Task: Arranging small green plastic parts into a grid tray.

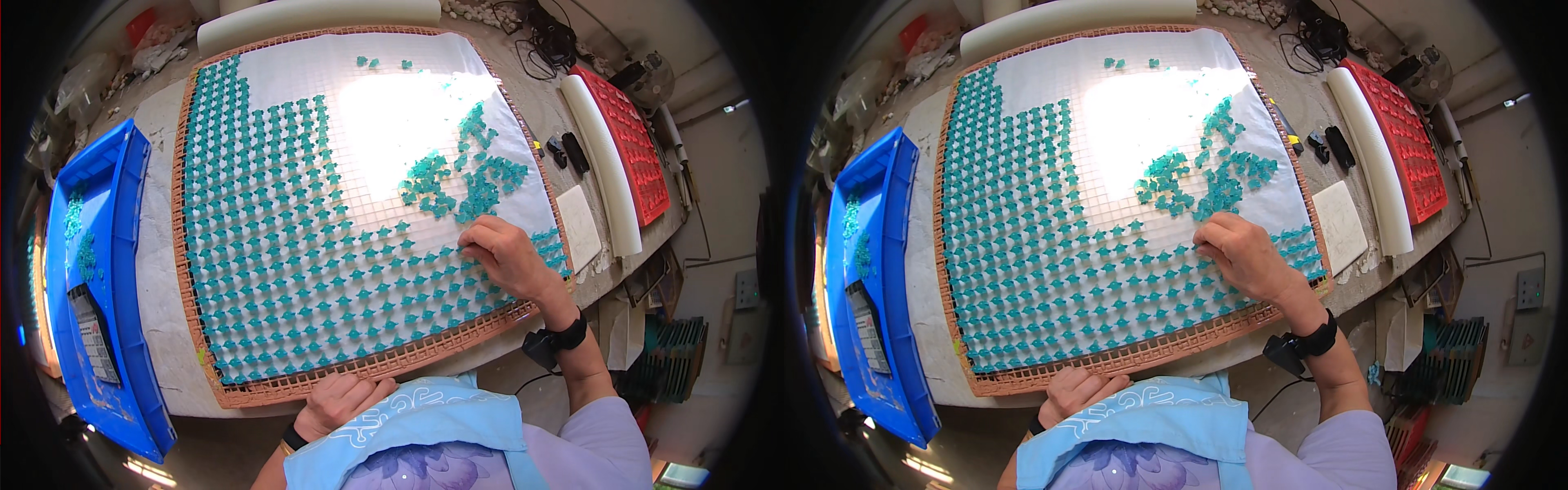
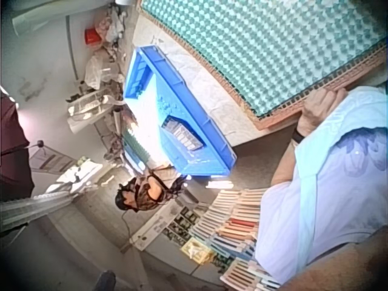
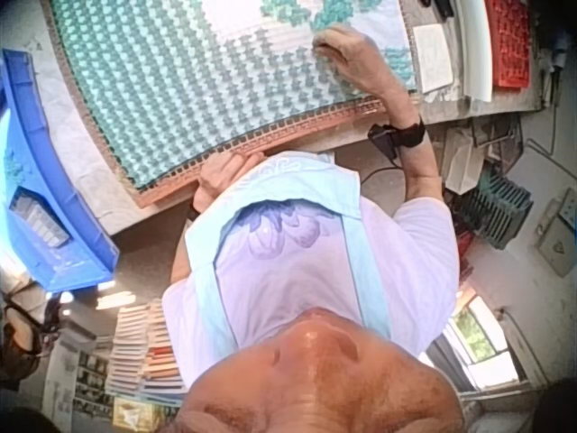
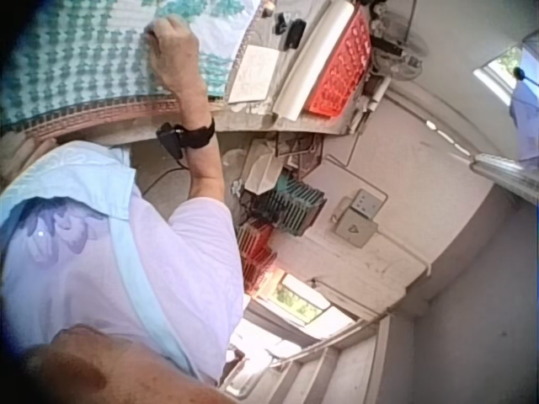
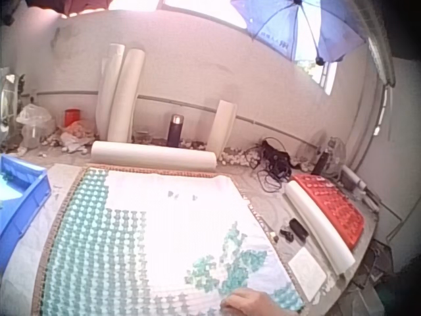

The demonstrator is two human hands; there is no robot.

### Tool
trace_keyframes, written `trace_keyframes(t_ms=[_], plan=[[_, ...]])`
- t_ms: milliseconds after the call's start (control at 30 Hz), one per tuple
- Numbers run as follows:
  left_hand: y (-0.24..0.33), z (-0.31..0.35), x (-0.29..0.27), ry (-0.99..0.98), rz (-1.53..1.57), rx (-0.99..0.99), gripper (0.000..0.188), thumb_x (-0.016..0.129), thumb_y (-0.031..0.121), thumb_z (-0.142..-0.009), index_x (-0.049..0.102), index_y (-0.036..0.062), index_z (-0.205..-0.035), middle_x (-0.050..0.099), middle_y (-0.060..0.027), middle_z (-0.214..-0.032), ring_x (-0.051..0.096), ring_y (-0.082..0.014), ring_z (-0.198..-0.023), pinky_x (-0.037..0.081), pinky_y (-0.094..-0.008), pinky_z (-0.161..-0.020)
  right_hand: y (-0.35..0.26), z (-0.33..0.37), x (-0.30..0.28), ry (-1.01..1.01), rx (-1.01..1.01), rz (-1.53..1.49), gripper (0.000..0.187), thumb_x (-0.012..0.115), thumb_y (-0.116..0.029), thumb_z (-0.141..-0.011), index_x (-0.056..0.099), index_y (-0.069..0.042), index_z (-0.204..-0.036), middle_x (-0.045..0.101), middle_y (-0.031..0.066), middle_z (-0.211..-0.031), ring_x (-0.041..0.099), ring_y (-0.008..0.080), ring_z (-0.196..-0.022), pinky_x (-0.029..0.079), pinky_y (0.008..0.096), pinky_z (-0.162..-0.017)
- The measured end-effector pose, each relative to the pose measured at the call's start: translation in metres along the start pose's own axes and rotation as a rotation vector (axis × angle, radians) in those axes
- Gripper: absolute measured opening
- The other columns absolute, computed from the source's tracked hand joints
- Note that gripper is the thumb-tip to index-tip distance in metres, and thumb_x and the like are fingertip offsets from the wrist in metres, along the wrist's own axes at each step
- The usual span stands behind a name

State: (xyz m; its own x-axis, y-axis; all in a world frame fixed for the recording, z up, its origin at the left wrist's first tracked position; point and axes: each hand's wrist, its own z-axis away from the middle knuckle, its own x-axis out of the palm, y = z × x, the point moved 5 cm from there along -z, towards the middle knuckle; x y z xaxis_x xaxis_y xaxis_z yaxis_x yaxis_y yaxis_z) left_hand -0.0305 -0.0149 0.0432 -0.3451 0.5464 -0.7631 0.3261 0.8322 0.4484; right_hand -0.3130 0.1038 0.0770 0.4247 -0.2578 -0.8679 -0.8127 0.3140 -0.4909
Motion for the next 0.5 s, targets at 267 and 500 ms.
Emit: trace_keyframes(t_ms=[267,500], plan=[[-0.001,0.001,0.001,0.019,-0.013,0.015,0.03,0.076,0.013,-0.08,0.075,0.0087,-0.11,0.059,0.0032,-0.075,0.053,-0.0105,-0.062,0.041,-0.0257,-0.053,0.0,-0.001,-0.001,0.004,-0.024,0.023,0.013,0.071,-0.002,-0.086,0.065,-0.001,-0.097,0.064,0.0146,-0.094,0.066,0.0342,-0.088,0.054,0.0433,-0.075],[0.0,-0.001,-0.001,0.011,-0.006,0.012,0.03,0.076,0.013,-0.08,0.076,0.009,-0.109,0.056,0.0042,-0.072,0.052,-0.01,-0.06,0.04,-0.0255,-0.051,0.009,-0.009,-0.012,0.11,0.11,-0.031,0.02,0.075,-0.002,-0.084,0.067,-0.003,-0.102,0.063,0.0126,-0.094,0.065,0.032,-0.086,0.054,0.0412,-0.074]])
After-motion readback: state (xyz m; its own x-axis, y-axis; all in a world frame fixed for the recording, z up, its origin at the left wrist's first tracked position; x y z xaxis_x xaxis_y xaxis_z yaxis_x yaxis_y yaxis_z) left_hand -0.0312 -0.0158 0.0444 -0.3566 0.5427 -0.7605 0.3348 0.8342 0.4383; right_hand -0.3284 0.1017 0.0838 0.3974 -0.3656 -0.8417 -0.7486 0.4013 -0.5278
